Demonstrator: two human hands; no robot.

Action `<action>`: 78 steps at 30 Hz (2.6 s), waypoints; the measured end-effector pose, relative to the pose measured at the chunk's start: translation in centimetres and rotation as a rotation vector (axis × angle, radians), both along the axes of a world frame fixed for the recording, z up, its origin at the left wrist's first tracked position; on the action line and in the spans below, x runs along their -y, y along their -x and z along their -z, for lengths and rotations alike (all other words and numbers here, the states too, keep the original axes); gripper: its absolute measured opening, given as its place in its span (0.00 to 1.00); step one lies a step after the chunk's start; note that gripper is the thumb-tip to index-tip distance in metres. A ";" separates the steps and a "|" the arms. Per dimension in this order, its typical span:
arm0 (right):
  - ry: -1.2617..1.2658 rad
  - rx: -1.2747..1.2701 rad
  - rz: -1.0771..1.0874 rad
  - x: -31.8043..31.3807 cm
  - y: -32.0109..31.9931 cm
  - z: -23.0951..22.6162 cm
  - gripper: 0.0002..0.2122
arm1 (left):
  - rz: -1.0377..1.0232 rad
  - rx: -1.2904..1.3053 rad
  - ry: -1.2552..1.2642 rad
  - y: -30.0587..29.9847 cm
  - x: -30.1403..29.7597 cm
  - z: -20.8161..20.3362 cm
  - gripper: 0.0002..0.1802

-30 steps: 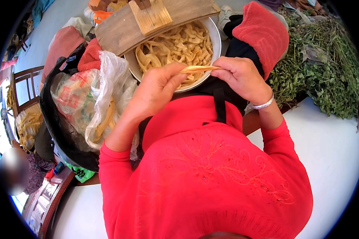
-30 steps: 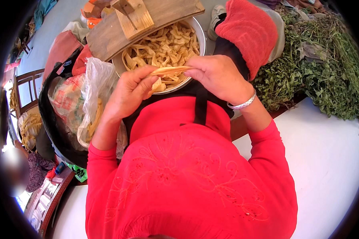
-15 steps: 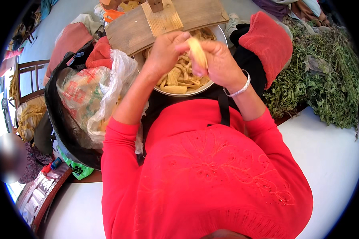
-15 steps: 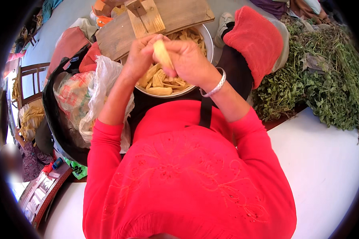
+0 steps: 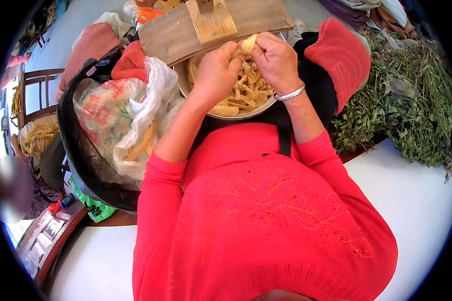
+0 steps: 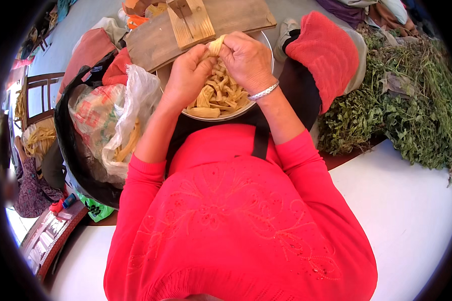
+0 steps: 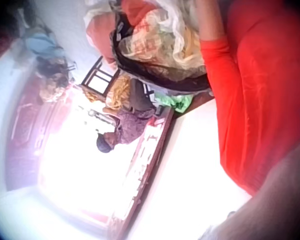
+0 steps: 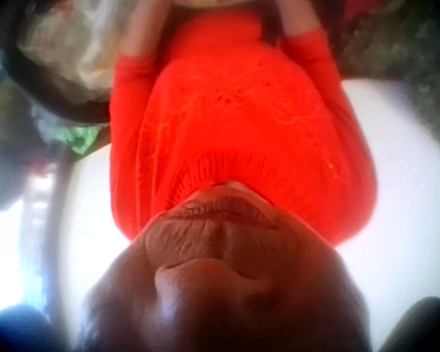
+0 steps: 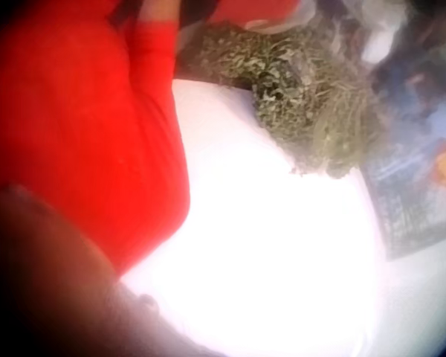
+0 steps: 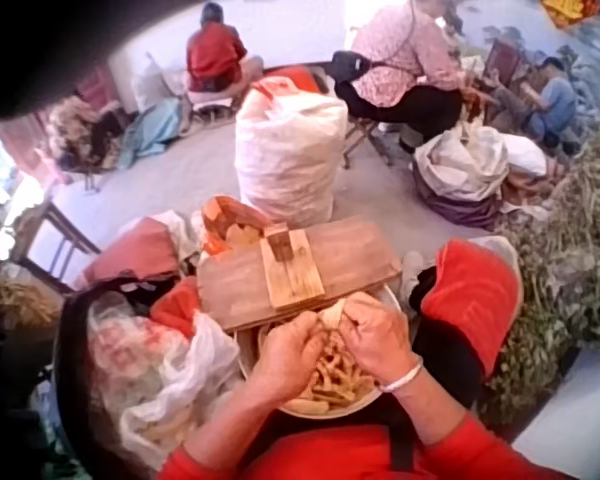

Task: The person processes bamboo shoots by using a small wooden hand plane to shave thin strips from individual pieces into a bowl.

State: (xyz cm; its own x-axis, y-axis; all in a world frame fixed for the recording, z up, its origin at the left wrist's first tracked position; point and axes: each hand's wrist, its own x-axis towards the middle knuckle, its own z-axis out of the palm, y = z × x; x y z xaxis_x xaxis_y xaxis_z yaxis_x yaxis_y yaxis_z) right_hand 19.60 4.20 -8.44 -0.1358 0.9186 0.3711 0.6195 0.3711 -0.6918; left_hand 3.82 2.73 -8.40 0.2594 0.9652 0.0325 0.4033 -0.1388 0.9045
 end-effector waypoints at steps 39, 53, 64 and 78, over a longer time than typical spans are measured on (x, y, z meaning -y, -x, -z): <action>0.770 -0.551 -0.494 -2.4 -0.8 -1.9 0.11 | 0.022 0.114 0.052 3.0 0.6 -0.5 0.05; 0.689 -0.595 -0.314 -8.0 1.2 -0.5 0.04 | -0.128 0.385 0.340 7.4 -7.1 0.8 0.06; 0.195 0.020 -0.157 -10.0 1.2 3.2 0.04 | -0.240 -0.135 -0.089 8.1 -10.1 5.6 0.05; 0.102 0.205 -0.126 -4.2 0.1 -1.9 0.14 | 0.029 0.498 0.670 3.7 -2.9 -2.3 0.11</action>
State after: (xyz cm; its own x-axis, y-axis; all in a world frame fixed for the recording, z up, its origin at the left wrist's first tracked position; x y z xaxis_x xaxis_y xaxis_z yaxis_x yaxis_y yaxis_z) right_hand 19.47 8.43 -6.52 -0.3147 0.9209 0.2301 0.7040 0.3891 -0.5942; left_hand 0.11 5.64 -6.14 0.3912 0.8143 -0.4288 -0.0606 0.4878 0.8709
